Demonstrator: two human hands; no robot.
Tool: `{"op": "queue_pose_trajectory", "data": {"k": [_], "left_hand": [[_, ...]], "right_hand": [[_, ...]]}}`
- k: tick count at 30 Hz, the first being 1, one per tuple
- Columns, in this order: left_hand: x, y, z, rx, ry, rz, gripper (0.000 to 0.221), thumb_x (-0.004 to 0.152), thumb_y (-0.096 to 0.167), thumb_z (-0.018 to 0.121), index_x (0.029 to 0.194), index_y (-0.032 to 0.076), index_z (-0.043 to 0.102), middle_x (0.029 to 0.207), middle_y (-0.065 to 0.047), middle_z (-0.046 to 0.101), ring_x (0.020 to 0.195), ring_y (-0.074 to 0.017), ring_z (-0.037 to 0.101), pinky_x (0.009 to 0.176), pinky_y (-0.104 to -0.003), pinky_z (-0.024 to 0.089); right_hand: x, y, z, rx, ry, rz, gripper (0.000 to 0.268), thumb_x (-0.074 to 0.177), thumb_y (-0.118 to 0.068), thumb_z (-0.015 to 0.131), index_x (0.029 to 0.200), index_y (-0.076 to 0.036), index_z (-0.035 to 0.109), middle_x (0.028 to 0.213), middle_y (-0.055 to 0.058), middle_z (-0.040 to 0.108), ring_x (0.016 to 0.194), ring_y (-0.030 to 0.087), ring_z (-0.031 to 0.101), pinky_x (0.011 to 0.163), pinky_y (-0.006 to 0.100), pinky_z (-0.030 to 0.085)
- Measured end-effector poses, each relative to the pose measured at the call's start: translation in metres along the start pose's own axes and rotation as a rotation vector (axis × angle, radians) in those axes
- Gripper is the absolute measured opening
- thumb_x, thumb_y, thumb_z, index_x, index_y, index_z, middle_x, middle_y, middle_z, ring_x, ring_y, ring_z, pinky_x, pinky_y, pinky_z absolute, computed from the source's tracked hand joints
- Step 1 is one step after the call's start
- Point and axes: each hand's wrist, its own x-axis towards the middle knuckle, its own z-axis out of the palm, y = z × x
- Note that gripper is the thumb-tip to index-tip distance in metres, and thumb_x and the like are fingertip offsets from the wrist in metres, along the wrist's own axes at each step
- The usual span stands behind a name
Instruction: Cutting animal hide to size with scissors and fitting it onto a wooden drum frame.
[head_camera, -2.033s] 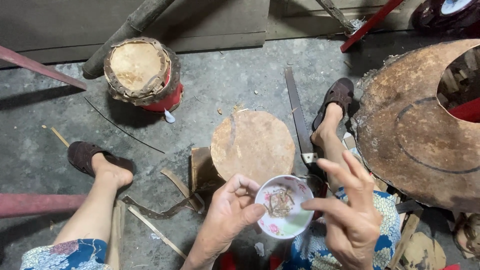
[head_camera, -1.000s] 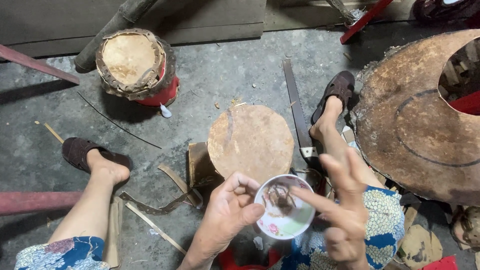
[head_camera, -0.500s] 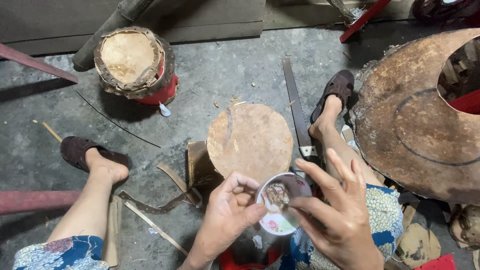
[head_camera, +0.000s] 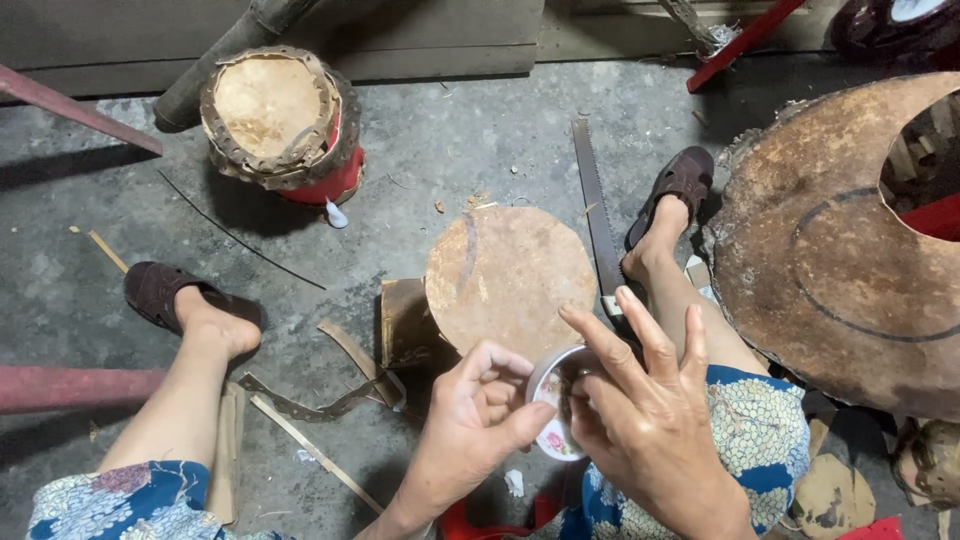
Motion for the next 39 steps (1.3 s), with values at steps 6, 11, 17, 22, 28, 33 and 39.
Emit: {"op": "queue_pose_trajectory", "data": {"k": [6,11,17,22,28,33,39], "left_hand": [[0.001,0.000,-0.005,-0.061,-0.014,0.008,0.032,0.082,-0.004,0.070,0.110,-0.008,0.055,0.090,-0.021,0.073,0.068,-0.0164,0.069,0.054,-0.020,0.055],[0.004,-0.003,-0.012,-0.045,0.002,0.037,0.031,0.083,-0.003,0.069,0.109,-0.007,0.053,0.090,-0.021,0.072,0.069,-0.0173,0.070,0.053,-0.020,0.055],[0.008,0.009,-0.050,-0.015,0.088,0.311,0.028,0.082,-0.006,0.068,0.106,-0.008,0.054,0.097,-0.028,0.068,0.081,-0.0310,0.075,0.064,-0.027,0.068],[0.018,0.023,-0.130,-0.150,0.521,0.412,0.039,0.091,0.015,0.063,0.123,-0.006,0.052,0.106,-0.015,0.063,0.080,-0.0133,0.061,0.064,-0.020,0.049],[0.074,-0.060,-0.244,-0.255,0.697,0.407,0.039,0.095,0.014,0.066,0.126,-0.004,0.052,0.106,-0.014,0.066,0.082,-0.0141,0.066,0.069,-0.020,0.056],[0.120,-0.199,-0.341,-0.352,0.891,0.177,0.035,0.093,0.002,0.064,0.120,-0.011,0.047,0.108,-0.022,0.063,0.092,-0.0278,0.071,0.086,-0.029,0.063],[0.149,-0.241,-0.374,-0.391,1.074,0.047,0.031,0.092,-0.003,0.064,0.118,-0.012,0.051,0.109,-0.022,0.062,0.092,-0.0291,0.073,0.086,-0.031,0.067]], "right_hand": [[0.005,0.003,-0.002,0.137,0.066,-0.005,0.011,0.062,-0.014,0.077,0.068,-0.014,0.067,0.142,0.007,0.058,0.146,0.033,0.034,0.124,0.070,0.006],[0.005,0.003,-0.010,0.249,0.117,0.032,0.011,0.062,-0.012,0.075,0.058,-0.012,0.065,0.134,0.011,0.063,0.145,0.032,0.037,0.127,0.066,0.008],[-0.007,0.025,-0.016,0.832,0.154,0.079,0.013,0.057,-0.005,0.066,0.065,-0.013,0.063,0.124,0.015,0.068,0.135,0.030,0.055,0.133,0.056,0.026],[-0.011,0.038,0.000,1.597,0.163,0.199,0.009,0.077,-0.016,0.066,0.073,-0.010,0.061,0.070,0.009,0.062,0.080,0.028,0.063,0.120,0.073,0.028],[-0.010,0.040,0.016,1.715,0.101,0.315,0.011,0.077,-0.016,0.067,0.074,-0.011,0.058,0.066,0.004,0.059,0.068,0.022,0.059,0.116,0.075,0.028],[-0.016,0.050,0.022,1.727,0.235,0.497,0.014,0.081,-0.013,0.071,0.077,-0.007,0.059,0.073,0.007,0.060,0.071,0.019,0.060,0.113,0.070,0.036],[-0.024,0.070,0.032,1.654,0.352,0.658,0.018,0.080,-0.004,0.069,0.087,-0.007,0.052,0.071,0.010,0.056,0.065,0.016,0.054,0.095,0.054,0.054]]}}
